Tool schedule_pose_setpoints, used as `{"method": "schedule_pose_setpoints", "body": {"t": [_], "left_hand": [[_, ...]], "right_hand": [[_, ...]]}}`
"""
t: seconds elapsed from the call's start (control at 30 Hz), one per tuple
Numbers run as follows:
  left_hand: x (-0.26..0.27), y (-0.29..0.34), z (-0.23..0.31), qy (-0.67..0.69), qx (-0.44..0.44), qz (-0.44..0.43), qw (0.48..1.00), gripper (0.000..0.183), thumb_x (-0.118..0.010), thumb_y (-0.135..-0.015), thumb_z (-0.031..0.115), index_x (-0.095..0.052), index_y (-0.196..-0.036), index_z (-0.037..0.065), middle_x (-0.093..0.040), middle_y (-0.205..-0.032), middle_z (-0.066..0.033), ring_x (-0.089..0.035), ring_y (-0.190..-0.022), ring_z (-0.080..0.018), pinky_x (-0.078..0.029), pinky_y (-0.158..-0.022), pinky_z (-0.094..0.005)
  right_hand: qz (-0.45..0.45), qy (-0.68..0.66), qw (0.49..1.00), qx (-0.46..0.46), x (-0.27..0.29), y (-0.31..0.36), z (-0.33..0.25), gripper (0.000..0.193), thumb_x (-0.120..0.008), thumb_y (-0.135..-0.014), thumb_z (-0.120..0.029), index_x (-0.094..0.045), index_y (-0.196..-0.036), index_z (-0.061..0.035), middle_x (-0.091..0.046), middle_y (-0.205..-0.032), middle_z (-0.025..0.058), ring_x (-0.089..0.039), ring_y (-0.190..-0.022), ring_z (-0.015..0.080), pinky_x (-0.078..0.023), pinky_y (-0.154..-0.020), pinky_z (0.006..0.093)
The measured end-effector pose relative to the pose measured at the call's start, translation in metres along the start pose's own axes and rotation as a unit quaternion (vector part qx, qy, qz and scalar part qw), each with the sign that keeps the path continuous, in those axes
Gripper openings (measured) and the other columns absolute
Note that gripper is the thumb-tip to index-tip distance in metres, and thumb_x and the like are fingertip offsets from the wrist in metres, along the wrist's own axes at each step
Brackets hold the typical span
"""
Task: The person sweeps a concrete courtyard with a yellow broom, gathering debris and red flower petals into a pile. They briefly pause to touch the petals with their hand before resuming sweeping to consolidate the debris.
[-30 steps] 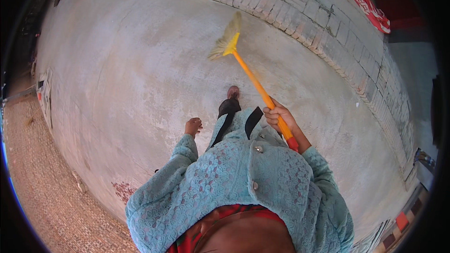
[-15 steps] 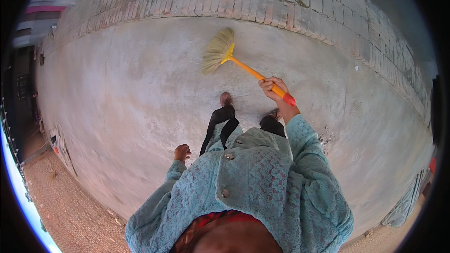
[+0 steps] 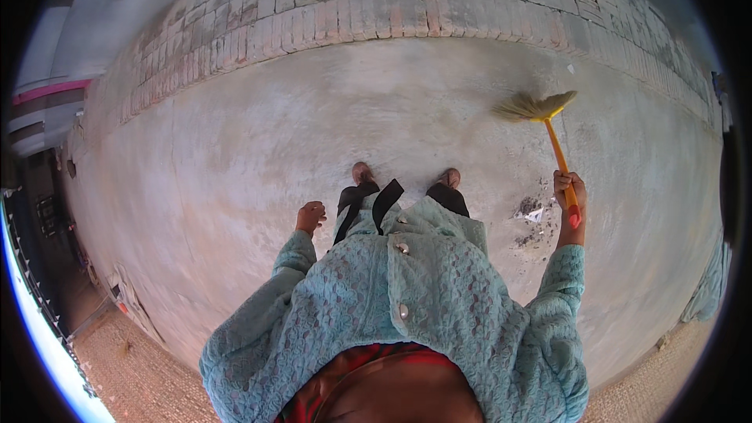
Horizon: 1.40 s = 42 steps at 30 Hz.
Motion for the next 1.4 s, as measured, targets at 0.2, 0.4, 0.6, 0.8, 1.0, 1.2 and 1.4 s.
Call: {"method": "schedule_pose_setpoints", "body": {"t": [0.2,0.4,0.6,0.8,1.0,1.2,1.4], "left_hand": [[-0.016,-0.011,0.007,-0.029,0.008,-0.018,0.999,0.022,-0.054,-0.073,0.020,-0.056,-0.092,0.008,-0.057,-0.073,-0.0039,-0.056,-0.058,-0.0127,-0.041,-0.047,-0.0265],[-0.028,-0.015,0.018,-0.048,0.008,-0.044,0.998,0.020,-0.054,-0.073,0.019,-0.056,-0.091,0.009,-0.057,-0.073,-0.0033,-0.056,-0.058,-0.0135,-0.041,-0.046,-0.0268],[-0.022,-0.010,0.061,-0.069,-0.032,-0.051,0.996,0.024,-0.053,-0.075,0.021,-0.052,-0.096,0.011,-0.056,-0.082,-0.0049,-0.056,-0.071,-0.0169,-0.044,-0.059,-0.0315],[0.004,-0.023,0.036,-0.059,-0.010,-0.037,0.998,0.022,-0.052,-0.073,0.017,-0.055,-0.094,0.009,-0.057,-0.076,-0.0038,-0.056,-0.063,-0.0151,-0.042,-0.051,-0.0293],[-0.024,-0.030,0.031,-0.099,-0.005,-0.063,0.993,0.020,-0.052,-0.076,0.019,-0.055,-0.093,0.009,-0.057,-0.076,-0.0040,-0.056,-0.063,-0.0147,-0.041,-0.050,-0.0285],[-0.077,-0.010,0.107,-0.115,-0.069,-0.069,0.989,0.021,-0.052,-0.075,0.017,-0.054,-0.094,0.009,-0.057,-0.077,-0.0035,-0.056,-0.064,-0.0134,-0.041,-0.051,-0.0265],[-0.107,-0.004,0.128,-0.140,-0.060,-0.064,0.986,0.026,-0.052,-0.074,0.016,-0.052,-0.098,0.007,-0.057,-0.080,-0.0039,-0.056,-0.065,-0.0139,-0.042,-0.053,-0.0269]], "right_hand": [[0.071,0.142,0.977,0.145,-0.009,0.068,0.065,0.044,-0.040,-0.071,0.006,-0.037,-0.111,-0.0130,-0.040,-0.069,0.0053,-0.039,-0.049,0.0067,-0.038,-0.040,0.0169],[-0.009,0.030,0.999,0.029,-0.017,0.089,0.166,0.056,-0.042,-0.069,0.007,-0.034,-0.120,-0.0146,-0.042,-0.074,0.0066,-0.037,-0.046,0.0056,-0.034,-0.038,0.0157],[-0.048,-0.022,0.997,-0.062,0.013,0.021,0.211,0.044,-0.043,-0.073,0.003,-0.034,-0.115,-0.0045,-0.043,-0.074,0.0076,-0.039,-0.048,0.0052,-0.038,-0.039,0.0154],[0.037,0.009,0.999,0.006,0.082,0.043,0.158,0.036,-0.043,-0.073,0.003,-0.033,-0.106,-0.0055,-0.042,-0.072,0.0066,-0.042,-0.048,0.0059,-0.039,-0.038,0.0158],[0.168,0.119,0.969,0.139,0.123,0.101,0.070,0.032,-0.043,-0.072,0.005,-0.035,-0.101,-0.0060,-0.039,-0.061,0.0015,-0.039,-0.044,0.0053,-0.036,-0.037,0.0158],[0.199,0.126,0.946,0.220,0.099,0.137,0.026,0.055,-0.041,-0.072,0.006,-0.028,-0.120,-0.0176,-0.040,-0.064,0.0033,-0.039,-0.045,0.0065,-0.036,-0.038,0.0185],[0.093,0.116,0.978,0.145,0.040,0.165,0.056,0.071,-0.041,-0.067,0.009,-0.021,-0.129,-0.0186,-0.042,-0.069,0.0053,-0.036,-0.044,0.0051,-0.033,-0.037,0.0162]]}}
Point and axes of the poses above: each hand's wrist, its own y-axis away from the middle knuckle, its own x-axis out of the back of the hand, z = x × y, the point moved 6 cm from there along -y, towards the middle knuckle
